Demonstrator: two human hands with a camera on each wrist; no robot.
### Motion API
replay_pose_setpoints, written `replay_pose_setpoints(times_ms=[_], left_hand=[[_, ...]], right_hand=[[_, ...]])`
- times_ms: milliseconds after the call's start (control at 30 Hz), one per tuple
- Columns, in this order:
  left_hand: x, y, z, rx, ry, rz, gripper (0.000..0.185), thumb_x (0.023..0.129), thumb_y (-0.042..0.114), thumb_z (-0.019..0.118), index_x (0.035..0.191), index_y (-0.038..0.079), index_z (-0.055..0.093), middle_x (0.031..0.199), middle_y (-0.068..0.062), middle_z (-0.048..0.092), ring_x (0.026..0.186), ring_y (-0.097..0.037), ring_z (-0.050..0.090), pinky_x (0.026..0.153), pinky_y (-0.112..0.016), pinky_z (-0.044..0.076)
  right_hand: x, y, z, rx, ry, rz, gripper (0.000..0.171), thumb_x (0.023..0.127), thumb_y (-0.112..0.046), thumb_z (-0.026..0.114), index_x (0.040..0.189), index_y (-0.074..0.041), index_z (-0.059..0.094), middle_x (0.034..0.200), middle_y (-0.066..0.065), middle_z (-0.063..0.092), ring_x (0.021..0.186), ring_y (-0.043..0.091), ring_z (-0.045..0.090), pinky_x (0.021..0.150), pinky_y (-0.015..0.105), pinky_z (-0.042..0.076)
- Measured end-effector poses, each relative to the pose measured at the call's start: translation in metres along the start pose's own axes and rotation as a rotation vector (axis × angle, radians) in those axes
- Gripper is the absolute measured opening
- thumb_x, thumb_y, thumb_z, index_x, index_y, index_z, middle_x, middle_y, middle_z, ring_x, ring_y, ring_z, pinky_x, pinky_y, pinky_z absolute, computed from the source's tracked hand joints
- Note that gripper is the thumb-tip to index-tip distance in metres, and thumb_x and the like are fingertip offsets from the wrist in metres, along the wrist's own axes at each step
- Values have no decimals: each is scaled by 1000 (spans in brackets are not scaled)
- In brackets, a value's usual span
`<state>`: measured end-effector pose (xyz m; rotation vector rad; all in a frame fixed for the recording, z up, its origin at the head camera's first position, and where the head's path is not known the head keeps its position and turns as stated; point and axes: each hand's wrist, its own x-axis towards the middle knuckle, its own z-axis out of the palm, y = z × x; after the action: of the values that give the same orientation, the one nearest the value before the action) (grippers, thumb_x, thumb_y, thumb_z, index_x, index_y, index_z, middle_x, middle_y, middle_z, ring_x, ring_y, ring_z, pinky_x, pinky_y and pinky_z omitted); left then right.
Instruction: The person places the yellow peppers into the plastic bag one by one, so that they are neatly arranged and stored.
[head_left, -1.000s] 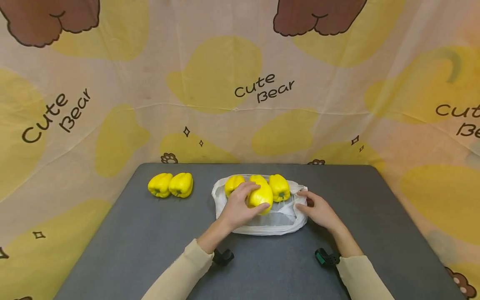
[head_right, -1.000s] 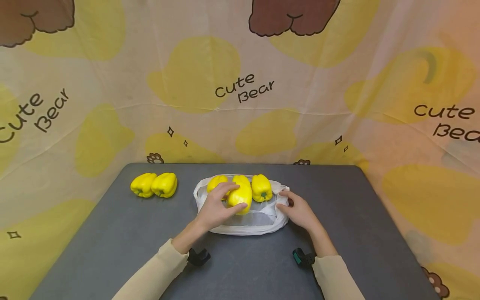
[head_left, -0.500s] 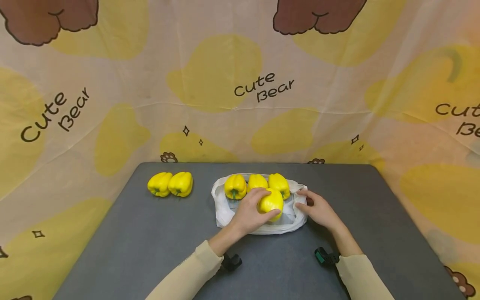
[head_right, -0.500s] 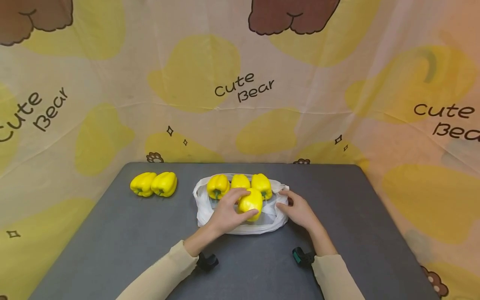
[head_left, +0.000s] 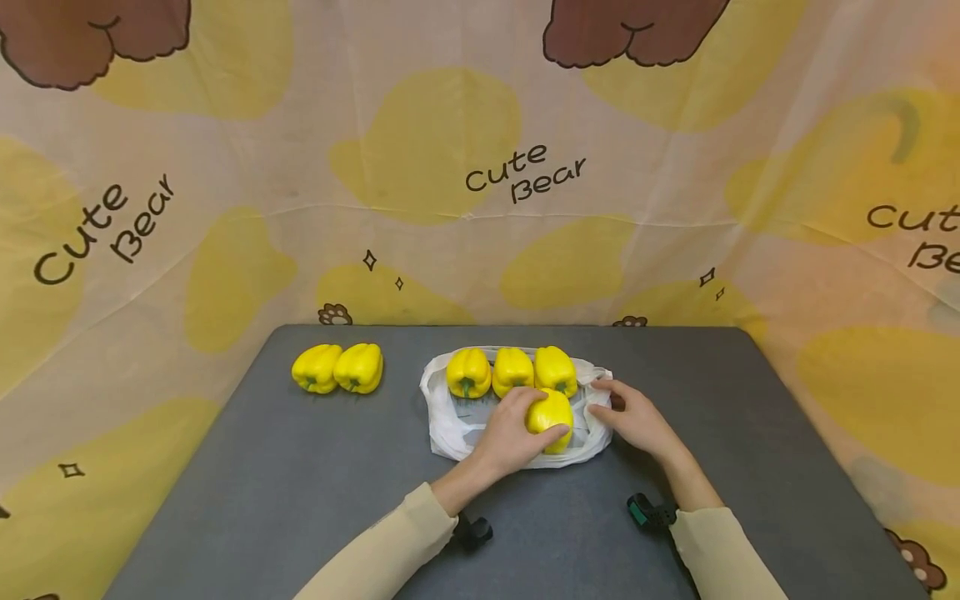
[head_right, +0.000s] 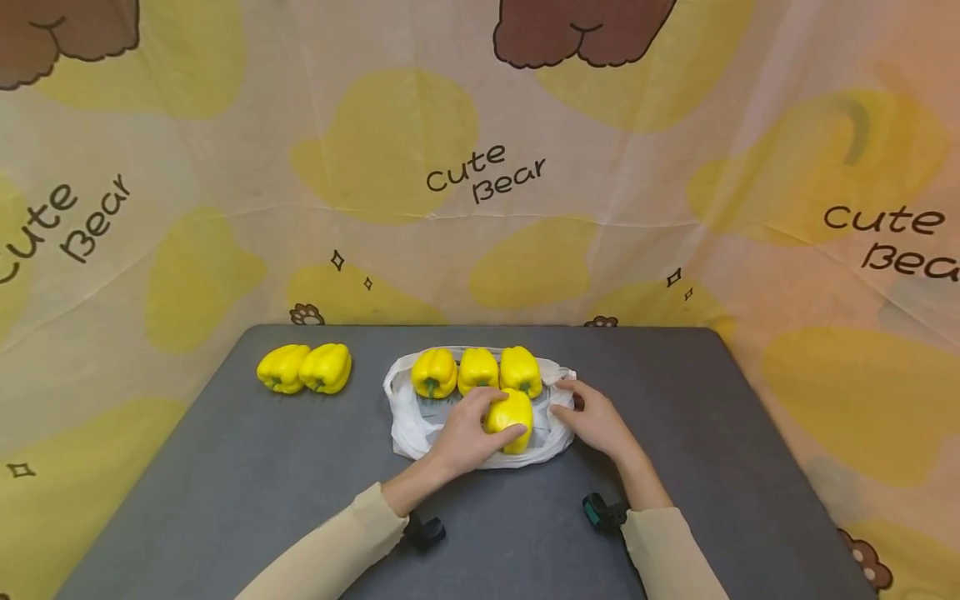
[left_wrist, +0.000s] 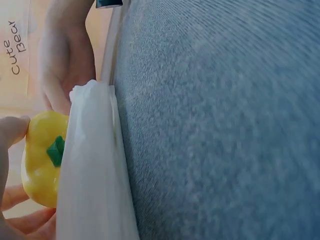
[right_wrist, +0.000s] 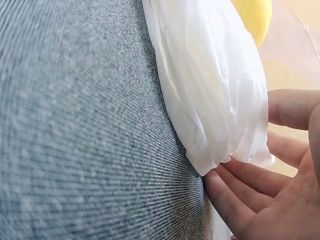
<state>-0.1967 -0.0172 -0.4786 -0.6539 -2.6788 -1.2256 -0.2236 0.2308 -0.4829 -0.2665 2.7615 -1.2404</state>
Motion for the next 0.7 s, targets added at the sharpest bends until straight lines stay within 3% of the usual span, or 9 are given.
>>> replay_pose_setpoints(times_ms=[367,700], left_hand=[[1,2,3,-22,-67,-88,62,93,54,67,134,8,59,135,-9,56,118,-24,56,100,-43,49],[0,2,-3,-7,-149,-130,58,97,49,61,139,10,55,135,-8,57,118,-22,55,101,-43,48]], right_hand=[[0,0,0,-1,-3,-5,55,99,-33,65,144,-3,55,142,25,54,116,38,57,100,58,48],[-1,0,-1,-8,-2,-4,54,99,-34,65,143,-4,55,141,25,55,114,37,57,99,57,49]])
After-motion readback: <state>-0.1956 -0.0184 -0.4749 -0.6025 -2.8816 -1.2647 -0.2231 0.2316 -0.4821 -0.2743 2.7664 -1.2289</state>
